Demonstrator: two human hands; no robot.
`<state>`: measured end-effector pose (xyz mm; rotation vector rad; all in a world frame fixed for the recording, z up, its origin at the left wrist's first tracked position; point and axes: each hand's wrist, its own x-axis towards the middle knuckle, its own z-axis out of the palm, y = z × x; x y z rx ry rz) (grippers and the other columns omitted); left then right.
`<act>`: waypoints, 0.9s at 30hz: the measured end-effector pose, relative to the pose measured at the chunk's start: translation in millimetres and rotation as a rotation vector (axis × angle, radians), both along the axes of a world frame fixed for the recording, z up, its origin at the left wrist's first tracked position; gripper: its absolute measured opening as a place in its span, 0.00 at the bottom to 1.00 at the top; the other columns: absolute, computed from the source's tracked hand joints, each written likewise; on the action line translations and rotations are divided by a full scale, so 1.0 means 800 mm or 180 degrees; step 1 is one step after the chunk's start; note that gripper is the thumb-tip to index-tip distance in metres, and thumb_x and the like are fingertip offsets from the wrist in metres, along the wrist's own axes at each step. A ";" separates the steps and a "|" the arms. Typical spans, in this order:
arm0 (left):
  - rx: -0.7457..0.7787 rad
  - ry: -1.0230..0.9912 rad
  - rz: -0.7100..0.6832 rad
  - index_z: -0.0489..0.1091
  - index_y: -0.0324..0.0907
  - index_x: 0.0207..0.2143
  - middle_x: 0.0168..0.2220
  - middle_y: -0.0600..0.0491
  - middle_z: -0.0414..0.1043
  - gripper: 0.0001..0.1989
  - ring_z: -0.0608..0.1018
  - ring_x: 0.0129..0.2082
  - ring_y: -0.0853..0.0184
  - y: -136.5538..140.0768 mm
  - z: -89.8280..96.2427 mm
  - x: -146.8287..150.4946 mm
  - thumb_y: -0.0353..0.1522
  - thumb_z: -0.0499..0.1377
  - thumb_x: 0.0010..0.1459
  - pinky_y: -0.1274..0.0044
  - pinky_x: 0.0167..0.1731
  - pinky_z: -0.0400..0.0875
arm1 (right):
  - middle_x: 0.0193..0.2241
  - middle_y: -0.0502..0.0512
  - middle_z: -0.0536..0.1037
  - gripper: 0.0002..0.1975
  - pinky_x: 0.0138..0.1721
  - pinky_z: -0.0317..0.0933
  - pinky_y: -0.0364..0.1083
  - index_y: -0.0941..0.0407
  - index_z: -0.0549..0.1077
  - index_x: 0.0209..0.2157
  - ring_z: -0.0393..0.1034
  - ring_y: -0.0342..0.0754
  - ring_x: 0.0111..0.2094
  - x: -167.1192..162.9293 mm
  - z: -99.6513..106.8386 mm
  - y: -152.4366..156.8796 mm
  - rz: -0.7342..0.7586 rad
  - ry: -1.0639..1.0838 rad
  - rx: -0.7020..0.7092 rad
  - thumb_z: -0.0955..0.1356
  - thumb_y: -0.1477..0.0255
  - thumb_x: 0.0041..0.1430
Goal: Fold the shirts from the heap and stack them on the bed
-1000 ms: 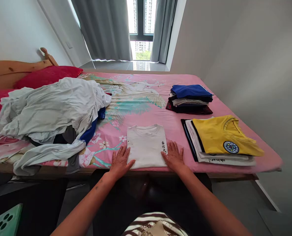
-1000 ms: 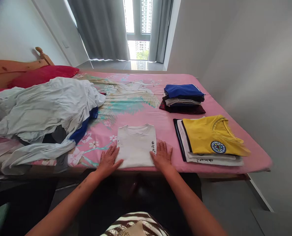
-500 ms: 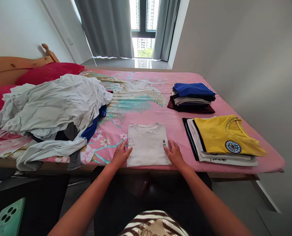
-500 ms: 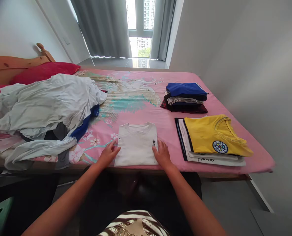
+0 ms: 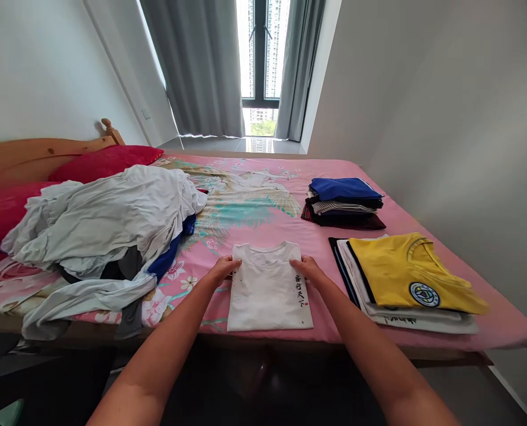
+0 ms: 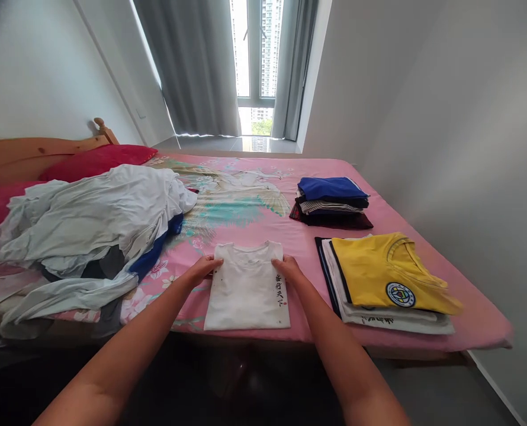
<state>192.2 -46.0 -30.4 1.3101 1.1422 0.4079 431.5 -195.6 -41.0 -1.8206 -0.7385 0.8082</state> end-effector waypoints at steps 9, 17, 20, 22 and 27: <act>0.1217 0.0046 0.0676 0.68 0.39 0.46 0.41 0.45 0.74 0.19 0.76 0.42 0.62 0.065 0.043 0.051 0.37 0.57 0.52 0.70 0.42 0.71 | 0.47 0.65 0.72 0.23 0.45 0.62 0.48 0.61 0.68 0.49 0.69 0.53 0.46 0.050 0.038 0.066 -0.0547 -0.0941 0.0074 0.64 0.64 0.53; 0.3009 0.0699 -0.0916 0.69 0.47 0.51 0.62 0.50 0.59 0.19 0.57 0.63 0.60 -0.062 -0.026 0.017 0.33 0.54 0.56 0.64 0.62 0.44 | 0.60 0.61 0.61 0.23 0.62 0.40 0.56 0.58 0.66 0.55 0.47 0.53 0.63 -0.064 -0.011 -0.006 0.1092 -0.2666 0.0371 0.62 0.68 0.58; 0.3562 0.1348 -0.1843 0.58 0.50 0.60 0.65 0.51 0.52 0.26 0.54 0.65 0.60 -0.102 -0.054 -0.018 0.39 0.52 0.59 0.59 0.63 0.39 | 0.64 0.59 0.53 0.29 0.63 0.32 0.59 0.57 0.57 0.61 0.42 0.53 0.65 -0.092 -0.042 -0.058 0.1725 -0.3124 -0.0157 0.60 0.62 0.61; 0.3583 0.1658 -0.1870 0.54 0.49 0.62 0.65 0.49 0.51 0.28 0.54 0.65 0.59 -0.111 -0.065 -0.043 0.41 0.52 0.60 0.58 0.62 0.39 | 0.64 0.60 0.51 0.31 0.63 0.31 0.59 0.58 0.54 0.63 0.41 0.53 0.65 -0.093 -0.054 -0.089 0.1727 -0.3176 -0.0474 0.59 0.60 0.62; 0.3598 0.1822 -0.1508 0.61 0.47 0.59 0.62 0.48 0.57 0.23 0.57 0.64 0.60 -0.111 -0.049 -0.049 0.37 0.47 0.62 0.59 0.62 0.42 | 0.63 0.59 0.55 0.25 0.62 0.33 0.62 0.56 0.58 0.61 0.44 0.53 0.65 -0.088 -0.037 -0.108 0.1268 -0.3061 -0.0724 0.56 0.65 0.64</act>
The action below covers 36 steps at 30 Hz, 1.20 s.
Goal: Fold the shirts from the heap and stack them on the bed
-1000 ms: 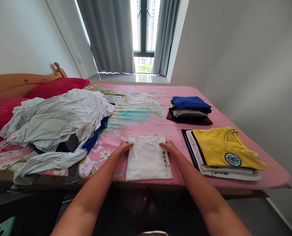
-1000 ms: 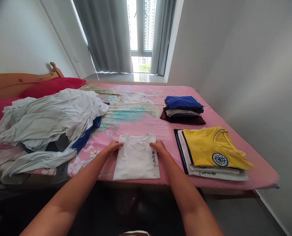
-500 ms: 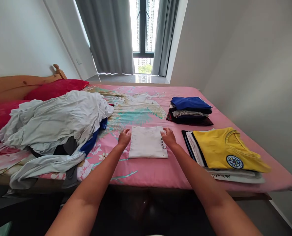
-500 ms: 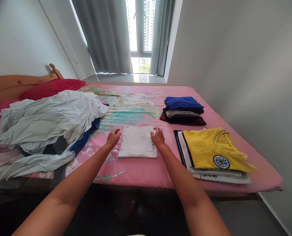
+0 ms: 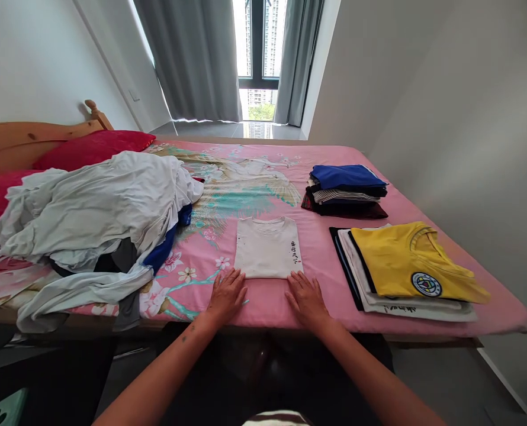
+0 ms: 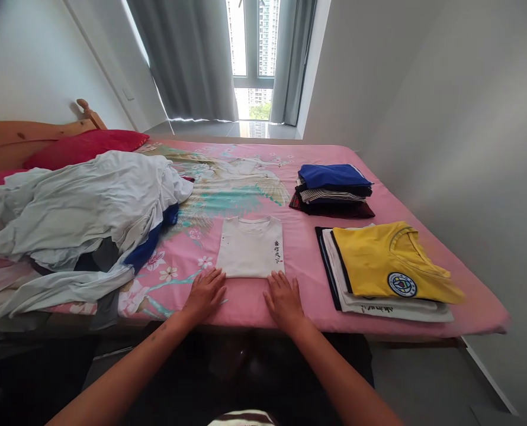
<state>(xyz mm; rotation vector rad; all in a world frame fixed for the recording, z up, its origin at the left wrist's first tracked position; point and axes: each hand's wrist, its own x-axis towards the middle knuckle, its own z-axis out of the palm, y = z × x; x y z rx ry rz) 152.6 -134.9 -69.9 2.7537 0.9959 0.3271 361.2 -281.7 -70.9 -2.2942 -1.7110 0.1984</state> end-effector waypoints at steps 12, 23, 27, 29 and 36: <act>-0.0157 0.0183 0.0561 0.54 0.43 0.62 0.65 0.45 0.49 0.28 0.52 0.65 0.58 0.028 -0.018 0.001 0.41 0.48 0.61 0.59 0.62 0.41 | 0.60 0.60 0.61 0.25 0.61 0.41 0.56 0.59 0.59 0.60 0.50 0.52 0.62 0.045 -0.031 0.001 -0.0614 0.0136 0.0452 0.55 0.65 0.64; 0.0104 -0.0193 -0.0392 0.60 0.45 0.59 0.63 0.46 0.55 0.27 0.54 0.65 0.57 -0.019 0.004 0.054 0.33 0.55 0.55 0.55 0.62 0.36 | 0.35 0.58 0.77 0.20 0.36 0.60 0.46 0.57 0.74 0.36 0.71 0.52 0.38 0.059 0.000 0.022 -0.1531 0.1781 0.0147 0.65 0.54 0.53; 0.0056 -0.0245 -0.0571 0.61 0.46 0.58 0.62 0.47 0.58 0.25 0.56 0.64 0.60 -0.034 0.003 0.097 0.30 0.53 0.56 0.55 0.63 0.35 | 0.17 0.50 0.70 0.18 0.24 0.55 0.41 0.57 0.70 0.22 0.66 0.45 0.23 0.075 -0.003 0.034 -0.1550 0.2650 0.0180 0.67 0.55 0.49; 0.0075 -0.0278 -0.0519 0.61 0.45 0.58 0.62 0.47 0.58 0.25 0.56 0.64 0.60 -0.037 0.002 0.115 0.29 0.51 0.57 0.56 0.63 0.36 | 0.13 0.46 0.64 0.17 0.19 0.51 0.40 0.57 0.67 0.21 0.61 0.42 0.16 0.077 -0.003 0.039 -0.1506 0.2927 0.0174 0.66 0.57 0.50; -0.0231 -0.0257 -0.0236 0.58 0.46 0.61 0.63 0.47 0.55 0.29 0.56 0.64 0.58 -0.043 0.020 0.146 0.28 0.52 0.55 0.57 0.62 0.42 | 0.18 0.47 0.68 0.14 0.17 0.55 0.39 0.56 0.64 0.28 0.63 0.41 0.18 0.037 0.029 0.042 -0.1270 0.3735 0.0675 0.64 0.59 0.51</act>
